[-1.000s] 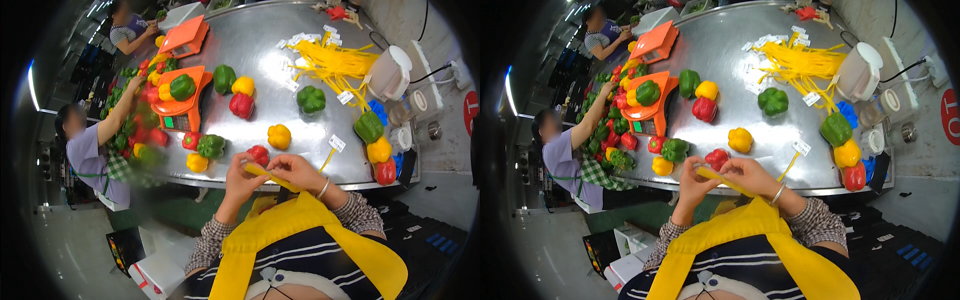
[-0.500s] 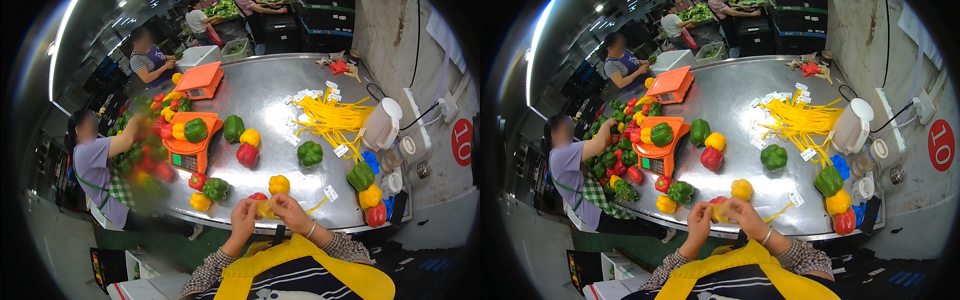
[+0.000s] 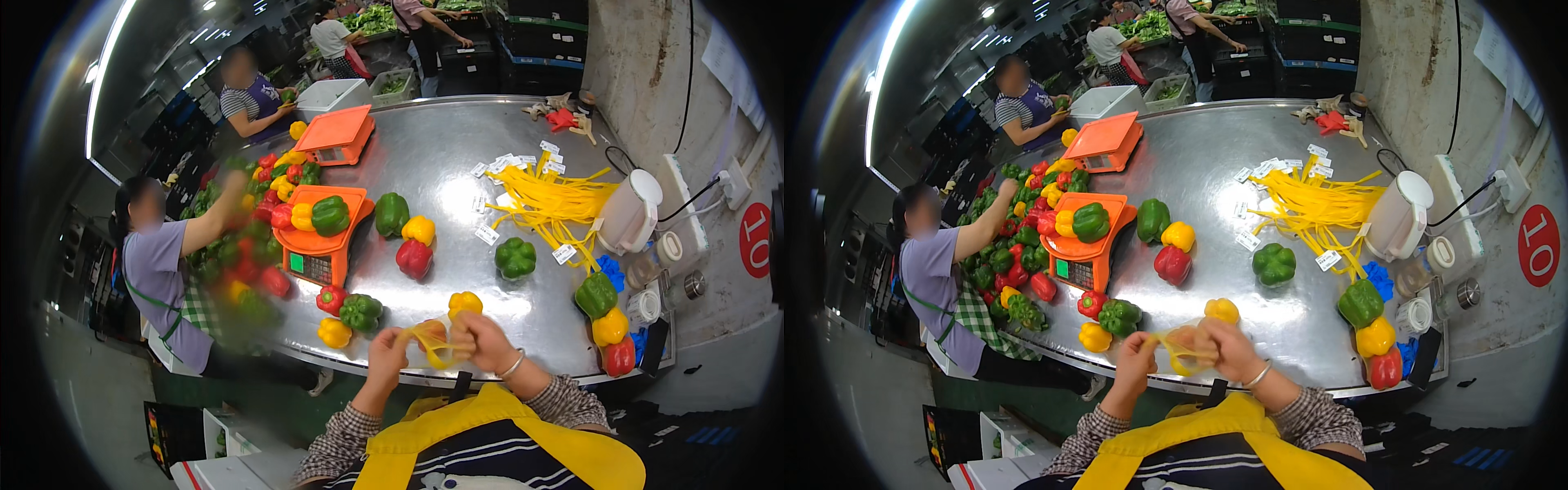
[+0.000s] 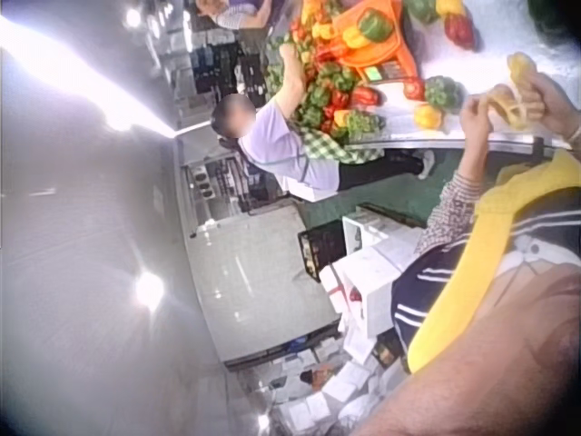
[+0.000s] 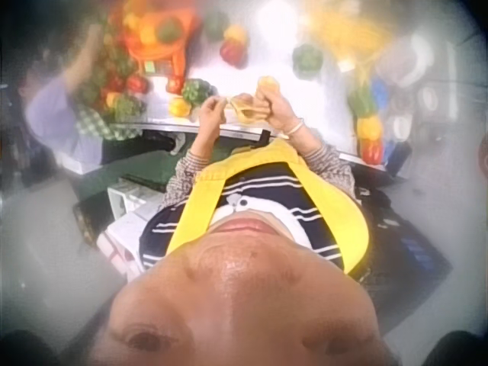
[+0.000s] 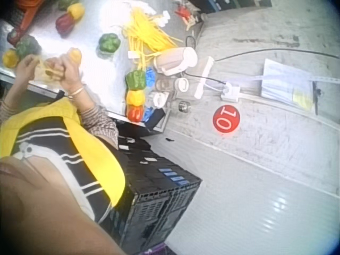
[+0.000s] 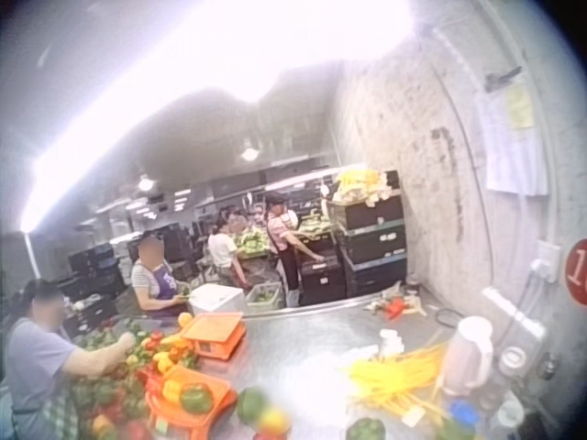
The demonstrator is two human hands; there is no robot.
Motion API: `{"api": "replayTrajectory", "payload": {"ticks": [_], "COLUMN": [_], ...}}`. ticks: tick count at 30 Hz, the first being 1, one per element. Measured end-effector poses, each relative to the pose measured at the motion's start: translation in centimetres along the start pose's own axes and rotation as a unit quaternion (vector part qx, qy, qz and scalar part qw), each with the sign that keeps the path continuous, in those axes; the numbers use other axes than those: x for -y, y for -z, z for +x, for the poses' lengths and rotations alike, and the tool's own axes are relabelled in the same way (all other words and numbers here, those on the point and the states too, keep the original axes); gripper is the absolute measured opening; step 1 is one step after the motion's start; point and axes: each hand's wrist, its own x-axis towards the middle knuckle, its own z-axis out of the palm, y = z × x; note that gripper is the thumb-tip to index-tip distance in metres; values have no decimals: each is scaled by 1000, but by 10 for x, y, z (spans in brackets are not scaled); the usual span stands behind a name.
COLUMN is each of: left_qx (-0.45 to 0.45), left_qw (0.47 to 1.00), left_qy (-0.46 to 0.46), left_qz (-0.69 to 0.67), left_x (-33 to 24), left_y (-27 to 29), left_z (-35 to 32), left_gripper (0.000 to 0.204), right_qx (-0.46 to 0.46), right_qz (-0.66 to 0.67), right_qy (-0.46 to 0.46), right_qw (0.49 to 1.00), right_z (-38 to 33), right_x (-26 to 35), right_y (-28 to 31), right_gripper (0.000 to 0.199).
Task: The person sorts bell peppers by color, threads them onto plastic skewers, places the skewers into a crate, and covers the crate with a plastic sheet.
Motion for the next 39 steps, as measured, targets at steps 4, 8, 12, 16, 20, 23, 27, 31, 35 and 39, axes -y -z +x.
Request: {"api": "replayTrajectory", "payload": {"ticks": [4,8,12,16,20,23,27,31,35,39], "left_qx": [-34,181,57,-33,194,164,127,8,191,118], "left_qw": [978,981,998,978,958,986,989,969,932,965], "left_qy": [-37,-23,32,-55,18,1,68,132,221,190], "left_qz": [-201,-70,26,-199,-210,28,-25,-211,-212,-139], "left_x": [-31,-31,-9,-29,-18,-24,21,8,9,33], "left_y": [-14,-2,14,-5,14,0,36,11,32,56], "left_z": [-3,-17,3,13,-1,-14,17,19,17,47], "left_gripper": [3,12,6,6,8,13,11,4,6,16], "right_qx": [-181,-357,-276,-171,-391,-379,-282,-293,-366,-436], "right_qz": [-698,-488,-343,-618,-527,-339,-199,-406,-283,-109], "right_qy": [49,-43,-15,-51,-73,37,-86,-156,-64,0], "right_qw": [691,795,898,765,751,860,935,851,884,893], "right_z": [7,9,12,11,5,2,-9,-17,-32,-5], "right_x": [-22,3,-5,-18,-1,-1,-20,-27,-15,-33], "right_y": [-11,-16,-19,-13,-10,-21,-16,-3,32,2], "right_gripper": [24,24,25,34,11,15,16,22,25,20]}}
